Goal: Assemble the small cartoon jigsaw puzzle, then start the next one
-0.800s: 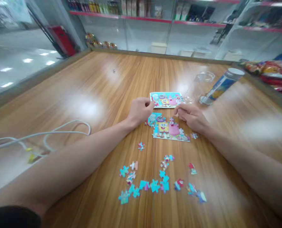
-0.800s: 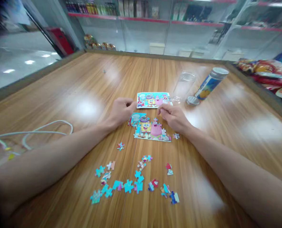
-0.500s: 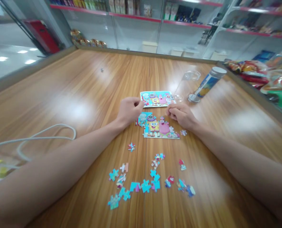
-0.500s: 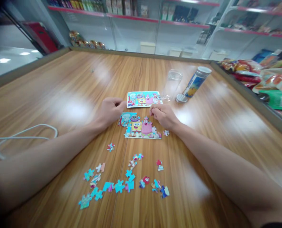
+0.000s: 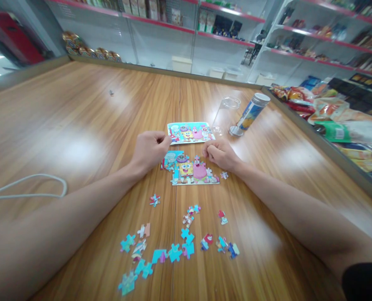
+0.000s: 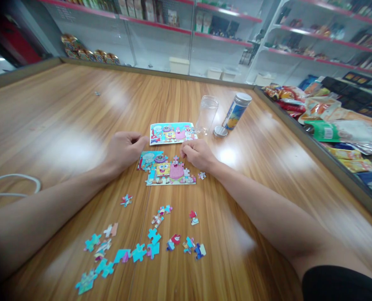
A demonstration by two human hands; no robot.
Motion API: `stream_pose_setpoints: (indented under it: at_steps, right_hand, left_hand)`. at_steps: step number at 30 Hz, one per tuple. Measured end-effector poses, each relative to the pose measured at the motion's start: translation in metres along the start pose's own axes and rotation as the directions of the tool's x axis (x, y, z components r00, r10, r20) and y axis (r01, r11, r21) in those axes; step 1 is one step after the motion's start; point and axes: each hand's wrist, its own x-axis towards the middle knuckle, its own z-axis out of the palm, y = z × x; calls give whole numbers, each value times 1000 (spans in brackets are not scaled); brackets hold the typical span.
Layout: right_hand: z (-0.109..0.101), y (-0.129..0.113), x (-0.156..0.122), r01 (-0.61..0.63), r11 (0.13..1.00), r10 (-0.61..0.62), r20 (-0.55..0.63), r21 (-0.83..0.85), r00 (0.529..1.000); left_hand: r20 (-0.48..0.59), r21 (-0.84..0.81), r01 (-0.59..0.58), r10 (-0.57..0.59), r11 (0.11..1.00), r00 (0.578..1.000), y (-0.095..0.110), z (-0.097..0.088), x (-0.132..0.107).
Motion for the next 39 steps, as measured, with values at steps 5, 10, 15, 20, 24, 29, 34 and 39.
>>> stream_pose_setpoints:
  at_steps: [5, 10, 15, 20, 24, 29, 34, 39]
  right_hand:
    - [-1, -1, -1, -15, 1000, 15, 9, -18, 1000]
    - [-2, -2, -1, -19, 1000, 19, 15, -18, 1000]
    - [-3, -3, -3, -14, 1000, 15, 18, -12, 1000]
    - [-6, -3, -4, -9, 999, 8, -26, -34, 1000]
    - [7, -33, -18, 237, 923, -260, -37, -303, 965]
    - [48, -85, -53, 575, 689, -411, 416, -442, 811]
    - [66, -85, -61, 625, 639, -375, 527, -448, 762]
    - [63, -73, -57, 617, 651, -433, 451, -443, 781]
  left_hand:
    - [-11, 4, -8, 8, 1000, 1000, -1, 1, 0]
    - [3, 9, 3, -3, 1000, 1000, 2, 1, 0]
    - [7, -15, 12, -12, 1000, 1000, 3, 2, 1]
    - [18, -12, 16, -16, 1000, 1000, 5, 1, 0]
    - [21, -11, 21, -21, 1000, 1000, 7, 0, 0]
    - [27, -9, 21, -21, 1000, 999, 6, 2, 1]
    - [22, -14, 15, -15, 1000, 1000, 3, 3, 2]
    - [22, -25, 9, -9, 1000, 1000, 0, 5, 2]
